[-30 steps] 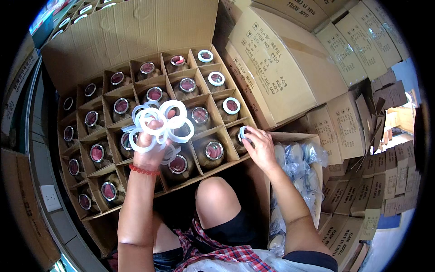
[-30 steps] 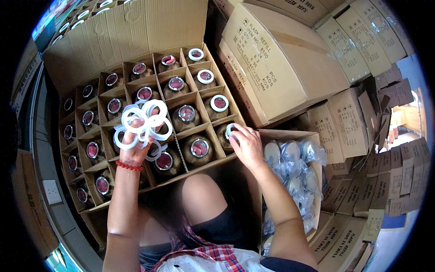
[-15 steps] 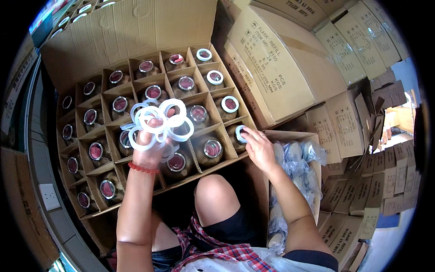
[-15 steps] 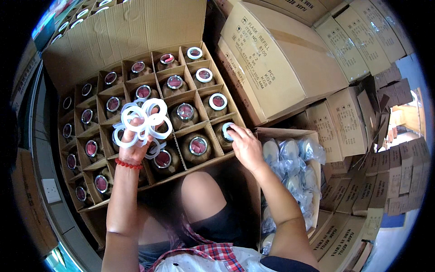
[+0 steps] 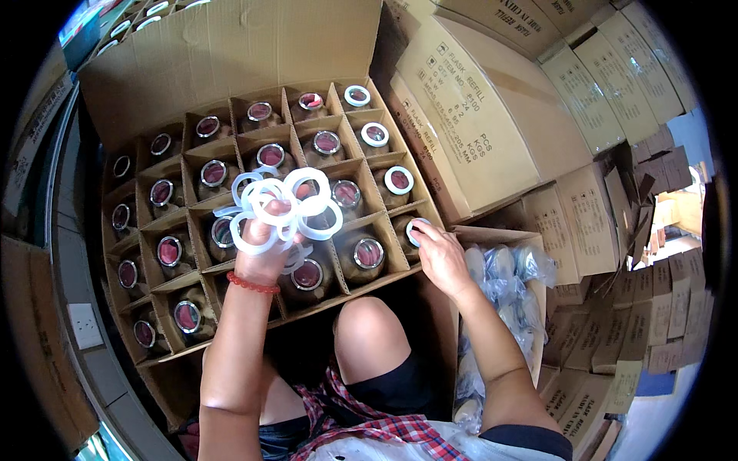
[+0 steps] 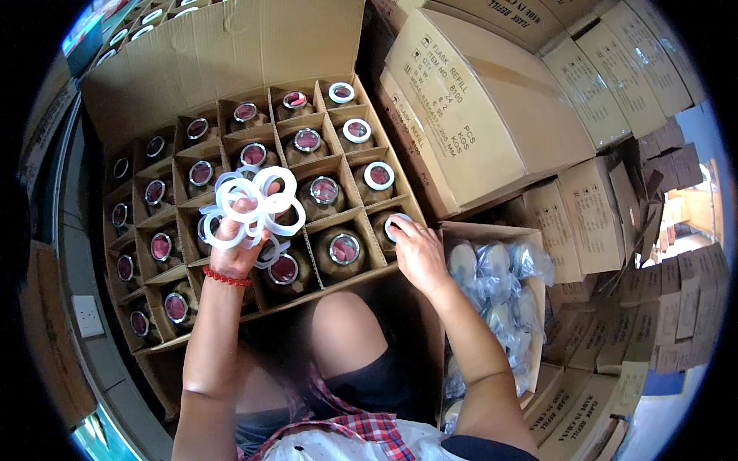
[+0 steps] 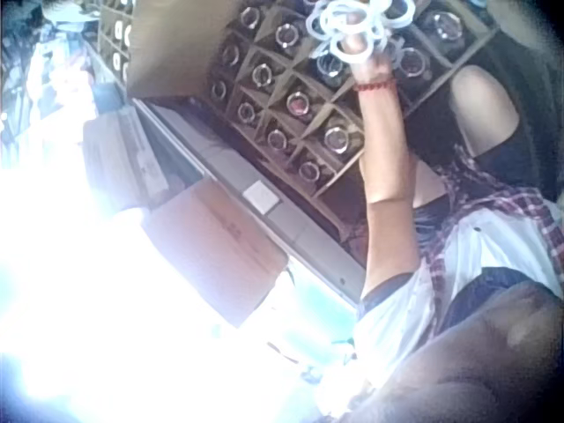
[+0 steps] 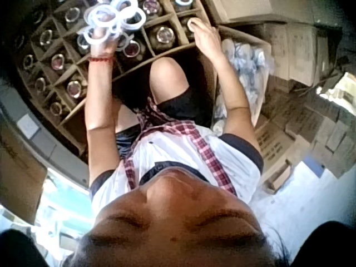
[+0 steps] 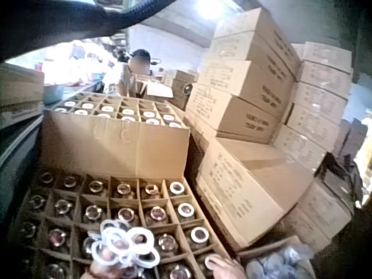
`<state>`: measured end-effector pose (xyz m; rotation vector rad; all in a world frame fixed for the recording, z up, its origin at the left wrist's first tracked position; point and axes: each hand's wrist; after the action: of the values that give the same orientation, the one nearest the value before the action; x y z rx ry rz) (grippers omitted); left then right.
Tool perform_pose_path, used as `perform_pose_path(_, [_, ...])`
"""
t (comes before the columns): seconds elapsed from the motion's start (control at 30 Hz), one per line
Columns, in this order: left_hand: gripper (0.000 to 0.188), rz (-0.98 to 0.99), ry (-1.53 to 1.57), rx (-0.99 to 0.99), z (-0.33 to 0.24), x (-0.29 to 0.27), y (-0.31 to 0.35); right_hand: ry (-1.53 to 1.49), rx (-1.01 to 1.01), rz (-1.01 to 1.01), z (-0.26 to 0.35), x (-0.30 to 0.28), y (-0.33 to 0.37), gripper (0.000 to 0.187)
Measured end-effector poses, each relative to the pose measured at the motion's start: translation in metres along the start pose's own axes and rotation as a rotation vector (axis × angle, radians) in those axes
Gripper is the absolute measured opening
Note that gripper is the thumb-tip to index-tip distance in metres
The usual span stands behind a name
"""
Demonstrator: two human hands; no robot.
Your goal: The person sits on the floor and places white plastic rings onto the tops of small jars arranged in a cardboard box. The person picks up rings from a nearby box and places them one by one onto each jar.
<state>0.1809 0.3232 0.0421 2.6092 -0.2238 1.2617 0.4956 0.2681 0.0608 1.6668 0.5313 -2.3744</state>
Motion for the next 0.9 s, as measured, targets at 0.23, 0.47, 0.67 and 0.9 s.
perform_pose_path(0.23, [0.033,-0.031,-0.101,-0.017,0.003,0.004,0.001,-0.09,-0.301,-0.189,0.073,-0.016,-0.037,0.042])
perform_pose_path(0.47, [0.031,-0.015,-0.109,-0.003,0.005,0.007,0.003,-0.334,-0.403,-0.234,0.089,0.0,-0.067,0.017])
perform_pose_path(0.67, [0.035,-0.031,-0.093,0.064,-0.004,-0.001,0.0,-0.579,-0.054,-0.144,0.075,-0.002,-0.049,0.026])
perform_pose_path(0.9, [0.037,-0.058,-0.143,0.091,-0.009,0.001,0.001,-0.225,-0.476,0.113,0.099,0.023,-0.066,0.018])
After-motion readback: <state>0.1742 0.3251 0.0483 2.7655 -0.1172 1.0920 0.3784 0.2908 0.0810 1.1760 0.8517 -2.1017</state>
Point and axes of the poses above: each hand's wrist, its own y-axis away from the middle knuckle, its own x-axis out of the palm, z = x × y, and after that the axes turned 10 degrees about -y, right-handed
